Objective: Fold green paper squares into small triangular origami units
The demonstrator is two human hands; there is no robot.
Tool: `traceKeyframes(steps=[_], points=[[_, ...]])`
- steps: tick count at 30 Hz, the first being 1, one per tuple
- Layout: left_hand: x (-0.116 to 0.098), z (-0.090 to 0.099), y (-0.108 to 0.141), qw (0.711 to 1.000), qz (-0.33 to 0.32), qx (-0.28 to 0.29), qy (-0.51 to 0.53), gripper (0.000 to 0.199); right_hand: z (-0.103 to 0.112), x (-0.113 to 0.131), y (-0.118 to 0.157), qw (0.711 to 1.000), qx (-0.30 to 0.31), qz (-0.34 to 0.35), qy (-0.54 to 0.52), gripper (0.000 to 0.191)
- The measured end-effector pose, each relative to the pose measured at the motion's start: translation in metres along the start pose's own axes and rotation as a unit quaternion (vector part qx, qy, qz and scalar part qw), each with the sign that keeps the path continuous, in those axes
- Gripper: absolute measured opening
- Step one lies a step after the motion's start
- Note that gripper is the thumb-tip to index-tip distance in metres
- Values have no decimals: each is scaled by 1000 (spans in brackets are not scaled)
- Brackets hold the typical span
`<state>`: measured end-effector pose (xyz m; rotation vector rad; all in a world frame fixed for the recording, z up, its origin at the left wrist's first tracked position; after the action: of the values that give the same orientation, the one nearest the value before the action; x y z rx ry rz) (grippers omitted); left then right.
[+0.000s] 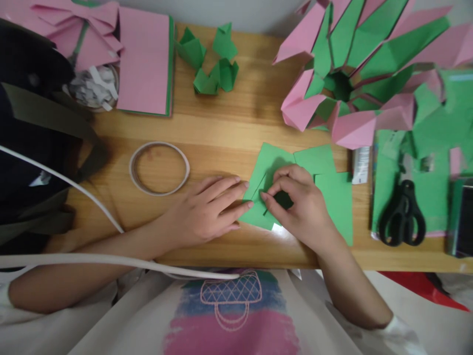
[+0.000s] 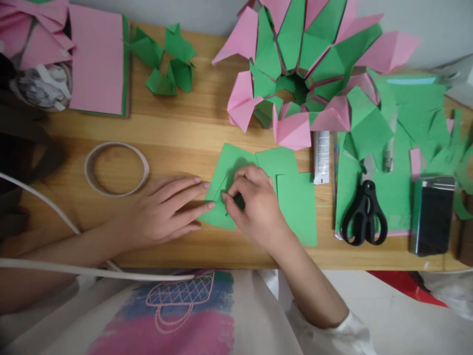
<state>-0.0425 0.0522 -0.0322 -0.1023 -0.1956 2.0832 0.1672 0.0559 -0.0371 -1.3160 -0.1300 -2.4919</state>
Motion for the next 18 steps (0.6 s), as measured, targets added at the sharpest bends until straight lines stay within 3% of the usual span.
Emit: traceKeyframes(steps=[5,13,18], points=[[0,0,0,1000,0,-10,6,28,-1,0,0,1000,-4,5,1,13],[0,2,6,996,-27,-80,23,12,-1,-1,0,1000,0,-2,6,13],[1,2,3,998,-21,-64,20,21,-1,0,0,1000,-3,7,6,13]])
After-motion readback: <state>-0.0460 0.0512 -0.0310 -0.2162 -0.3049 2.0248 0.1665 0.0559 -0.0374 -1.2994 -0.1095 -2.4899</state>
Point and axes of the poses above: each hand's wrist, its own y-axis away from the middle knuckle, its own z-axis out of the back of the hand, x = y × z, the point moved 2 cm from there along -y, towards the middle knuckle, and after that the axes turned 13 degrees about -y, right-handed, at the moved point
